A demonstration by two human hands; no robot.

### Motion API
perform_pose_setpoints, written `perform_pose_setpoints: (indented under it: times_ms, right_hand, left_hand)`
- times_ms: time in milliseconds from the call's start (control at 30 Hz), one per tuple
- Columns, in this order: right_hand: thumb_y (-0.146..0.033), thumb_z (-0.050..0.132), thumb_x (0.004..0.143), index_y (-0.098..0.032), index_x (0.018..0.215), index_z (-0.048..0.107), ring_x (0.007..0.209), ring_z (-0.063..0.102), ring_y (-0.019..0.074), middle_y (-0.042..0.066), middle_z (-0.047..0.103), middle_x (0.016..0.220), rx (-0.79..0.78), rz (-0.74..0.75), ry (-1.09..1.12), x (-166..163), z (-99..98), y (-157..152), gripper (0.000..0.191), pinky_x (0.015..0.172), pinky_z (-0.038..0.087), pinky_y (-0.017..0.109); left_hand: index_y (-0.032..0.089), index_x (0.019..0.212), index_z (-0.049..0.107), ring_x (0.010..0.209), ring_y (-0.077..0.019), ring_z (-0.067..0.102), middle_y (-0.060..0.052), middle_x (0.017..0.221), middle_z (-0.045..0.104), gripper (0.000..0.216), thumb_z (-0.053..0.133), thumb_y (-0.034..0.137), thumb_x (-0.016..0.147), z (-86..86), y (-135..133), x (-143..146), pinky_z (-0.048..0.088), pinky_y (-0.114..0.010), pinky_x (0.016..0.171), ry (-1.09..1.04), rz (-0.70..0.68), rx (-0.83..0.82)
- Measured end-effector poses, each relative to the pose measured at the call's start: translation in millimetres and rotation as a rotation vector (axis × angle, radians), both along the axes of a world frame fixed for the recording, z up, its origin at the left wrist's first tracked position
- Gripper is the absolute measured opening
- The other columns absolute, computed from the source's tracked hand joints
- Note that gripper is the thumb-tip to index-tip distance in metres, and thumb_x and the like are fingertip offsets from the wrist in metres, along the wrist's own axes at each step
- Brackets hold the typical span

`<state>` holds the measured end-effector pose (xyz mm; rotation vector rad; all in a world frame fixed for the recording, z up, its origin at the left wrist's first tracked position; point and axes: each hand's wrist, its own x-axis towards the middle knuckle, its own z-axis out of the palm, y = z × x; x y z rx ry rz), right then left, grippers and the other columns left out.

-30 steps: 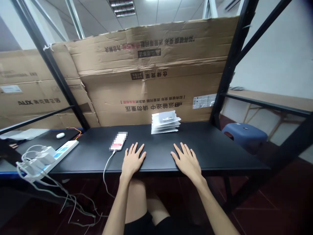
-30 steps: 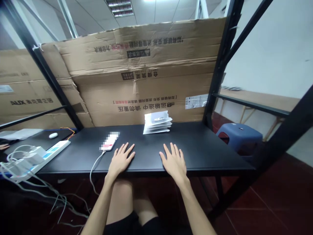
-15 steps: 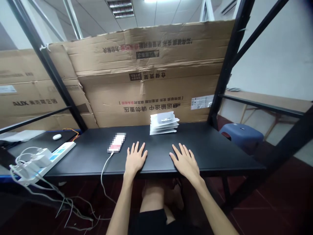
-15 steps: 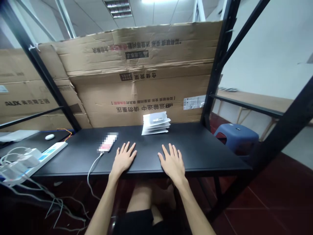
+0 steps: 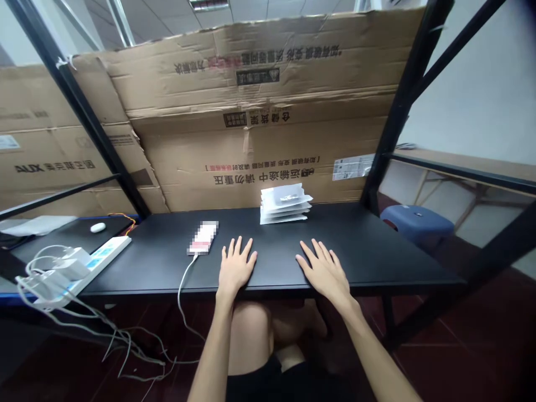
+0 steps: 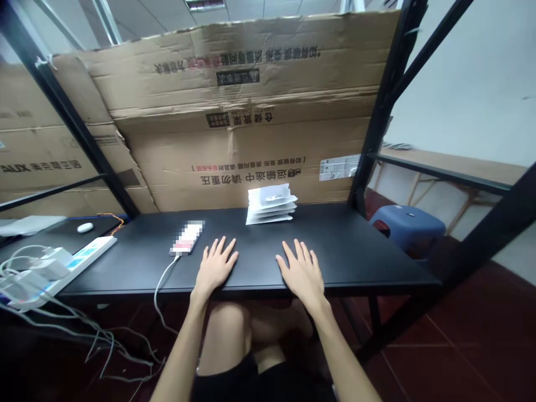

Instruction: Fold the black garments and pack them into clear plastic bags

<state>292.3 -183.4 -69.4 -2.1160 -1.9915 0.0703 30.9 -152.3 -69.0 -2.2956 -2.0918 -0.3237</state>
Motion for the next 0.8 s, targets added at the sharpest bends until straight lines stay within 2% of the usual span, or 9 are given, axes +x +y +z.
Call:
perform_pose_setpoints:
  times_ms: [267,800]
  right_hand:
    - [-0.058,0.031,0.111,-0.031,0.168,0.041,0.164,0.026,0.0262,0.009,0.032,0.177,0.038,0.005,-0.011,2.9,-7.8,3.9,0.064,0.132,0.023,0.051]
    - [-0.059,0.031,0.111,-0.03,0.167,0.043,0.164,0.027,0.0271,0.009,0.032,0.177,0.041,0.008,0.007,3.5,-8.3,3.9,0.064,0.132,0.024,0.052]
  left_hand:
    - [0.031,0.169,0.039,0.166,-0.0338,0.023,-0.009,0.178,0.029,0.059,0.035,0.051,0.113,1.1,-1.8,-1.1,0.022,-0.06,0.134,-0.023,-0.013,-0.002]
    - [0.032,0.167,0.043,0.165,-0.0331,0.026,-0.007,0.177,0.032,0.058,0.037,0.051,0.112,-1.4,-2.5,-2.5,0.024,-0.059,0.133,-0.054,-0.02,0.016]
